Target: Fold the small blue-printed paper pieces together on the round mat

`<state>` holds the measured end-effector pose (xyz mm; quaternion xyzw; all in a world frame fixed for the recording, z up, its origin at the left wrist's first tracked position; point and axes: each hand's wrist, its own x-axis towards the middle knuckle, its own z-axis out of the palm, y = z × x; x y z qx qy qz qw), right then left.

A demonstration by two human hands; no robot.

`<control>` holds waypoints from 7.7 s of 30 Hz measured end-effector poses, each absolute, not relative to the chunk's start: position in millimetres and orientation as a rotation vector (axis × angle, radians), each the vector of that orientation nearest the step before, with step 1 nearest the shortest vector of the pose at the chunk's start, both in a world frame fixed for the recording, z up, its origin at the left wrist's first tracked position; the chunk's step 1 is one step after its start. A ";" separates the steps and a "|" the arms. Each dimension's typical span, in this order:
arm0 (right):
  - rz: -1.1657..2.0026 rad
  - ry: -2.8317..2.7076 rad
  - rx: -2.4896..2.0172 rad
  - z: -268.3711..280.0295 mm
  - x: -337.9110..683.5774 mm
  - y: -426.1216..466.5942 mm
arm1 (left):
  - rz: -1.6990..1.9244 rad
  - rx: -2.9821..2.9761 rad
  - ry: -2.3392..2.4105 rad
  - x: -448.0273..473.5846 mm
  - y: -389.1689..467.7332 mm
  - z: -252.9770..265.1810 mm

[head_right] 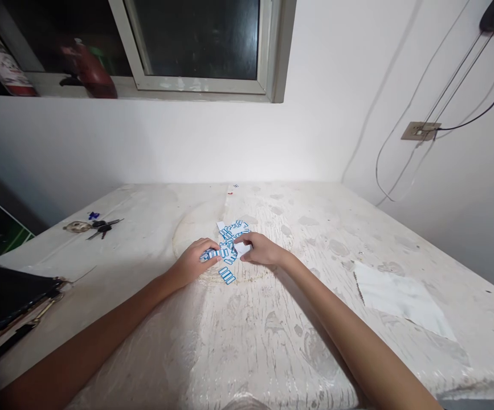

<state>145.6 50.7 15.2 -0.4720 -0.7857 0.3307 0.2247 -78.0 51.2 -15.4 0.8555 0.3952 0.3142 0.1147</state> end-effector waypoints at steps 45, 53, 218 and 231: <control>1.547 -1.274 -0.718 7.4 97.1 26.1 | 1.126 1.446 0.973 -62.4 27.2 10.4; 1.626 -1.313 -0.688 2.7 94.5 25.7 | 1.078 1.570 0.914 -58.5 19.1 8.1; 0.925 -1.913 -1.046 30.2 129.1 -28.2 | 1.203 2.959 0.816 -53.1 -9.6 15.4; 0.845 -2.006 -0.990 23.8 129.4 -28.1 | 1.340 2.939 0.826 -46.7 -11.2 11.5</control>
